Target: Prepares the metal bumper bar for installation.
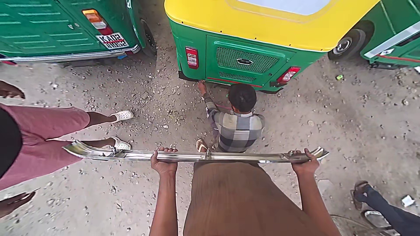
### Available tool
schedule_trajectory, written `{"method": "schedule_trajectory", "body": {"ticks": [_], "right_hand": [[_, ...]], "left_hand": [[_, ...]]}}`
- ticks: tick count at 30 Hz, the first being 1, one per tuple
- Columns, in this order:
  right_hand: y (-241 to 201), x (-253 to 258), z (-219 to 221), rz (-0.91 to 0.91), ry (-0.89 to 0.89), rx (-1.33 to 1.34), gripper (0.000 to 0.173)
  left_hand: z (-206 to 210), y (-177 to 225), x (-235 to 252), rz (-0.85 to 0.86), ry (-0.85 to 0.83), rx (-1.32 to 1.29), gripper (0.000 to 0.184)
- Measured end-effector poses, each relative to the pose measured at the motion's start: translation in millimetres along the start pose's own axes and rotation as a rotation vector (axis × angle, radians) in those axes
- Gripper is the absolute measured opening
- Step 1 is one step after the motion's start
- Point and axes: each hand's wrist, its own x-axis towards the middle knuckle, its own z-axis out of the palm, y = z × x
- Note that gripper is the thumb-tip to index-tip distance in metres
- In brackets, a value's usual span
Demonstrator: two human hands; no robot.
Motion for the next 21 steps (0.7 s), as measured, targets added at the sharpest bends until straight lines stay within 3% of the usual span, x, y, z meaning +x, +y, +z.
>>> {"method": "schedule_trajectory", "body": {"ticks": [21], "right_hand": [[3.1,0.1,10.3,-0.009,-0.026,0.009,0.016]], "left_hand": [[-2.1,3.9,0.7,0.017,0.017,0.009,0.049]]}}
